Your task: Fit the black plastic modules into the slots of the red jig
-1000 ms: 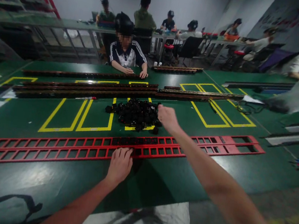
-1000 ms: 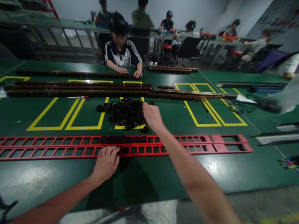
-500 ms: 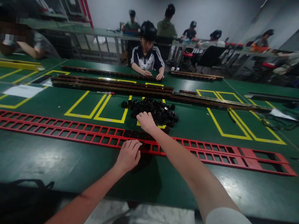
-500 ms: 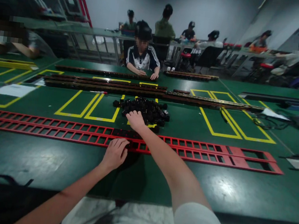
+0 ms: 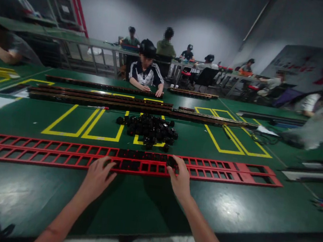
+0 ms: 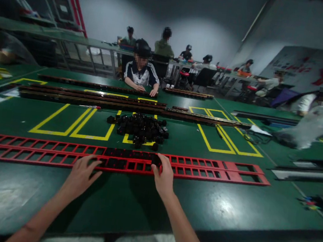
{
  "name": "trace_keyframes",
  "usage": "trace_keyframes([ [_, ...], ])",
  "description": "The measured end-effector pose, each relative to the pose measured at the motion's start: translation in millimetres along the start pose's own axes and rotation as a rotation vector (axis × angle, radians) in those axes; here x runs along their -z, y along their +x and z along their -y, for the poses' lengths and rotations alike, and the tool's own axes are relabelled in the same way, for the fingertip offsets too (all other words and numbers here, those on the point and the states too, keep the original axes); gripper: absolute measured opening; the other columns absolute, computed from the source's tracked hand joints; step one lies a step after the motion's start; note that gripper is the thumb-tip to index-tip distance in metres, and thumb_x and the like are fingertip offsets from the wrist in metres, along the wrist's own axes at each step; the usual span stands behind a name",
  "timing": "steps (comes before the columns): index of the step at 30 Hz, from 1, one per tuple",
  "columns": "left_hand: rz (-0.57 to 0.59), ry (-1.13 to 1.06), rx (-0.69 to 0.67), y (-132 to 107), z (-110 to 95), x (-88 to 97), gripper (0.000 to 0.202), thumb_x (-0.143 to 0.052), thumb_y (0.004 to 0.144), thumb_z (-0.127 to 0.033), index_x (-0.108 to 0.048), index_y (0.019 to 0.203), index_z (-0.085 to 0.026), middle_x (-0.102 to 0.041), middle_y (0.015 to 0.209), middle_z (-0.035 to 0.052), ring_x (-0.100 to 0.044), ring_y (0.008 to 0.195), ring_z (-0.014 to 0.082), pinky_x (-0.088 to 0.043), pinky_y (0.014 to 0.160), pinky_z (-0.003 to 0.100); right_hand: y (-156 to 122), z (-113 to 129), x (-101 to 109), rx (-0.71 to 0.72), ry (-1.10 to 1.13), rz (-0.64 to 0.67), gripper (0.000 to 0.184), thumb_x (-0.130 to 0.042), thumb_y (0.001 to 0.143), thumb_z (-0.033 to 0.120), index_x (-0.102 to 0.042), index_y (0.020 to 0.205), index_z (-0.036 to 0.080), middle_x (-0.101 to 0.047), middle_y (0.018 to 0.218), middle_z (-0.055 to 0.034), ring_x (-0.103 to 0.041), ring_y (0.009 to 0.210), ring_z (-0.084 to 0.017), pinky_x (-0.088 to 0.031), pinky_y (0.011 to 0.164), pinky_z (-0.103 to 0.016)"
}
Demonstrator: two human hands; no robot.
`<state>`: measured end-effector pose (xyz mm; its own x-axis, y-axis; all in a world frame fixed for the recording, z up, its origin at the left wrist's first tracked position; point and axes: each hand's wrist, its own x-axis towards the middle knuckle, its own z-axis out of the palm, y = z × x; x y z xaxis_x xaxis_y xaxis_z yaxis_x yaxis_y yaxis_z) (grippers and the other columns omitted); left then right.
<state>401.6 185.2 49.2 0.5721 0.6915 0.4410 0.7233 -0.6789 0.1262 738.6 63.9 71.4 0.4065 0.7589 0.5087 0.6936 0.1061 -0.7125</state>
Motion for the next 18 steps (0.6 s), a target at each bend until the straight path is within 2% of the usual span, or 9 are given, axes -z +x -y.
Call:
trace_keyframes([
  [3, 0.016, 0.069, 0.007, -2.0, 32.8, -2.9, 0.036, -0.045, 0.096, -0.043, -0.069, 0.112, -0.02, -0.061, 0.125, 0.0148, -0.057, 0.11, 0.0336, -0.05, 0.094, 0.053, -29.8, -19.3, 37.3, -0.054, -0.104, -0.072, 0.038, -0.056, 0.096, 0.034, -0.061, 0.132, 0.021, -0.064, 0.13, -0.0133, -0.061, 0.123, -0.027, -0.05, 0.106, -0.045],
  [6, 0.056, -0.027, -0.071, 4.0, 46.7, -6.8, 0.035, -0.042, 0.094, -0.047, -0.07, 0.091, -0.027, -0.065, 0.115, 0.0083, -0.058, 0.104, 0.0318, -0.053, 0.091, 0.051, -40.6, -32.5, 54.9, -0.124, -0.134, -0.131, 0.037, -0.055, 0.096, 0.034, -0.061, 0.13, 0.02, -0.064, 0.127, -0.0135, -0.061, 0.121, -0.026, -0.051, 0.104, -0.045],
  [9, 0.077, -0.083, -0.059, 5.5, 43.1, -6.2, 0.036, -0.042, 0.091, -0.049, -0.068, 0.079, -0.027, -0.068, 0.104, 0.0083, -0.058, 0.097, 0.0319, -0.054, 0.086, 0.051, -37.6, -40.5, 57.9, -0.245, -0.096, -0.214, 0.036, -0.054, 0.095, 0.036, -0.063, 0.125, 0.018, -0.065, 0.124, -0.0133, -0.062, 0.117, -0.026, -0.05, 0.104, -0.046],
  [13, 0.038, -0.148, 0.039, 4.2, 35.3, -5.3, 0.036, -0.043, 0.088, -0.051, -0.067, 0.077, -0.027, -0.066, 0.1, 0.0105, -0.058, 0.1, 0.035, -0.055, 0.083, 0.054, -26.5, -48.0, 52.6, -0.405, 0.055, -0.318, 0.038, -0.054, 0.092, 0.04, -0.065, 0.121, 0.018, -0.068, 0.121, -0.0113, -0.062, 0.114, -0.026, -0.048, 0.103, -0.045],
  [18, 0.075, -0.196, 0.086, 20.0, 33.9, -13.1, 0.037, -0.045, 0.086, -0.055, -0.067, 0.078, -0.027, -0.063, 0.101, 0.0088, -0.057, 0.097, 0.0337, -0.056, 0.078, 0.051, -5.6, -65.7, 52.0, -0.444, 0.209, -0.329, 0.042, -0.057, 0.088, 0.045, -0.066, 0.119, 0.018, -0.07, 0.111, -0.0085, -0.065, 0.088, -0.022, -0.052, 0.085, -0.038],
])
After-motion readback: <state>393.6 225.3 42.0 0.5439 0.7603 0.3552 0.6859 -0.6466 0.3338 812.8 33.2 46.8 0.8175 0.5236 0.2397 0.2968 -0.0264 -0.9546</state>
